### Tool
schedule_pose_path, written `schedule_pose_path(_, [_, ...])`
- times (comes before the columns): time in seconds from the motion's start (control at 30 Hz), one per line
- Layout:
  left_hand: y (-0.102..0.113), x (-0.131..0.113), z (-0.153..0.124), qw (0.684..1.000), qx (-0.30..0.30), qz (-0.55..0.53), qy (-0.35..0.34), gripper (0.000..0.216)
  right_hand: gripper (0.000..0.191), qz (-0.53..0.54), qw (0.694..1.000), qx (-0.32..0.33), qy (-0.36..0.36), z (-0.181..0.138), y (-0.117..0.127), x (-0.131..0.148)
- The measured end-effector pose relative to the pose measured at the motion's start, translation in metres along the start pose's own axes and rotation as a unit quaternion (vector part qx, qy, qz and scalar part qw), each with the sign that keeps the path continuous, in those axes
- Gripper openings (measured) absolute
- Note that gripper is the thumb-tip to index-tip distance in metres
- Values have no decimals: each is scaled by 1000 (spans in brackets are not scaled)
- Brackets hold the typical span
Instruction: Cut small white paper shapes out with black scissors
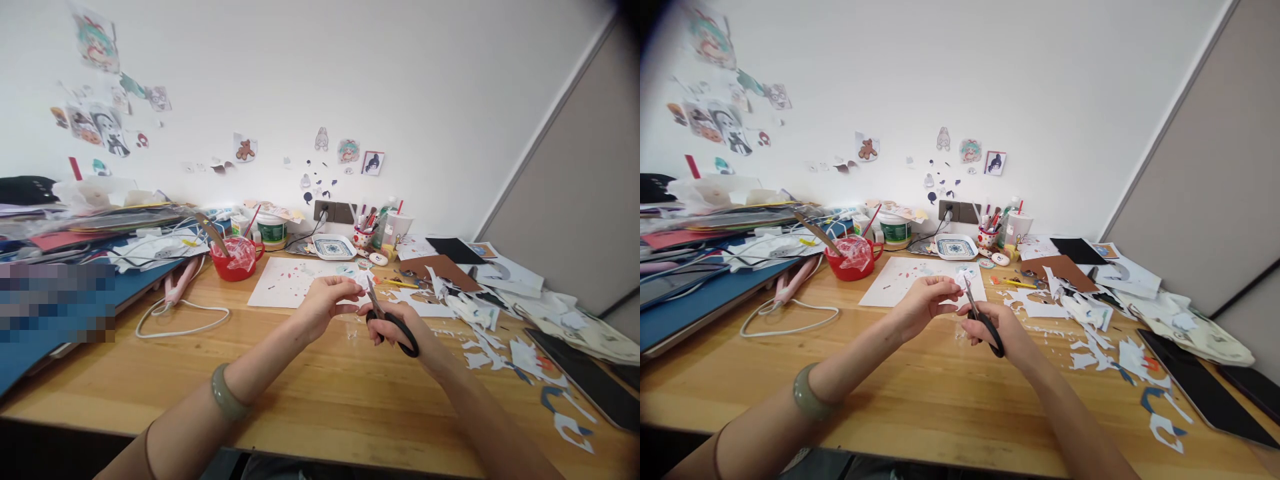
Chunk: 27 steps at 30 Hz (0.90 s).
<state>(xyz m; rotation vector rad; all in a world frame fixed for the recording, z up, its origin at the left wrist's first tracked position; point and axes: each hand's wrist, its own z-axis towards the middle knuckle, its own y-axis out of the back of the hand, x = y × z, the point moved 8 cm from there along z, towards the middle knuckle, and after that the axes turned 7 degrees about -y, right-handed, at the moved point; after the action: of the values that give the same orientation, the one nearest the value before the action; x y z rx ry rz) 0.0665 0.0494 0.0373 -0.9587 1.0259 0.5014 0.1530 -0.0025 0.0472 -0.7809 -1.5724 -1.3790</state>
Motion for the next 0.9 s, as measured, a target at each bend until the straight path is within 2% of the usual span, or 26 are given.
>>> schedule_pose_path(0.17, [0, 3, 1, 1000, 4, 0, 13, 16, 21, 21, 999, 22, 17, -1, -1, 3])
schedule_pose_path(0.37, [0, 3, 1, 1000, 1, -3, 18, 17, 25, 31, 999, 44, 4, -2, -5, 5])
schedule_pose_path(0.9, [1, 1, 0, 1000, -2, 11, 12, 18, 29, 36, 999, 8, -12, -4, -1, 7])
